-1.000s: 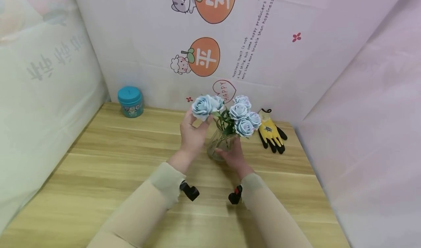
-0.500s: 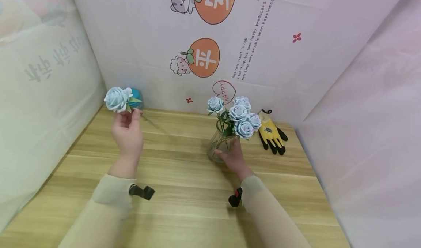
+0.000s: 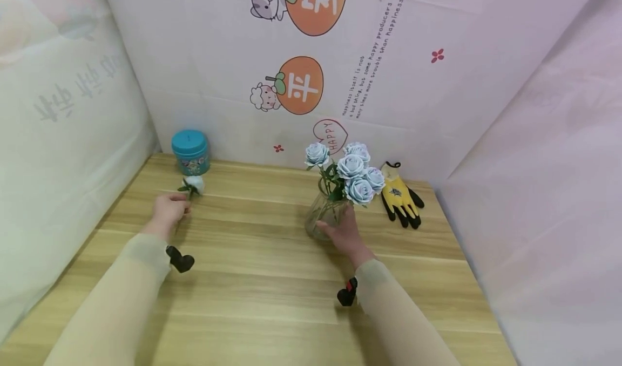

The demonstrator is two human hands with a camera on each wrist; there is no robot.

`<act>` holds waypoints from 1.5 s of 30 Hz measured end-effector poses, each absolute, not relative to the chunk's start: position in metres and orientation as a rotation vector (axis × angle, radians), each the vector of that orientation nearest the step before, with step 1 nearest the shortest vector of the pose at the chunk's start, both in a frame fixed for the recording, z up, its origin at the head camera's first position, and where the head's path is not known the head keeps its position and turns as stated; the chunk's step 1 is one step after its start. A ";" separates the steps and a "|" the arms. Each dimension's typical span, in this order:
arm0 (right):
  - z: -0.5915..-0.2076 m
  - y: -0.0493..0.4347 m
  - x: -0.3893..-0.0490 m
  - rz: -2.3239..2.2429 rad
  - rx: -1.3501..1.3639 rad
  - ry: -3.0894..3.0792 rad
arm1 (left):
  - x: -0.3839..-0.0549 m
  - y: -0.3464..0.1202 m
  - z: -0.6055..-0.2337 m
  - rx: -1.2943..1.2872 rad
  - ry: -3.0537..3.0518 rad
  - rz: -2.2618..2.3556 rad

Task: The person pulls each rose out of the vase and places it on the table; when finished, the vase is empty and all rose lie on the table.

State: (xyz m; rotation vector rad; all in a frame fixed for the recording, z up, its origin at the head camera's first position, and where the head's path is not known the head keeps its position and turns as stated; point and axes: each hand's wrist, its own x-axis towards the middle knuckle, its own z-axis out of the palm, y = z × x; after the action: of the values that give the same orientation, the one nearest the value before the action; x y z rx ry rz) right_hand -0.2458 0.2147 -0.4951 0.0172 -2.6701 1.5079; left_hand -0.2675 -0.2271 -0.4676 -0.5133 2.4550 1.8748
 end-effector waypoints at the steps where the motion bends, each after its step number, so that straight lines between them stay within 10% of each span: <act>1: -0.496 0.214 -0.246 1.511 0.016 -2.668 | -0.269 -0.230 -0.470 -0.484 2.474 1.829; 29: -0.504 0.213 -0.251 1.526 -0.009 -2.696 | -0.257 -0.220 -0.498 -1.055 2.723 1.853; 40: -0.503 0.215 -0.249 1.511 -0.014 -2.702 | -0.271 -0.188 -0.483 -0.888 3.001 1.694; 45: -0.502 0.216 -0.250 1.504 0.000 -2.692 | -0.292 -0.128 -0.457 -0.355 2.992 2.049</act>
State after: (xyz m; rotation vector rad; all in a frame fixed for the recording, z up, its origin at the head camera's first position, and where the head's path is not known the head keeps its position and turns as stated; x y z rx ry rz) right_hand -0.2498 0.2164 -0.5015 0.0004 -2.6922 1.5037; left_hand -0.2921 -0.1285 -0.4574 -0.3555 2.9915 2.0487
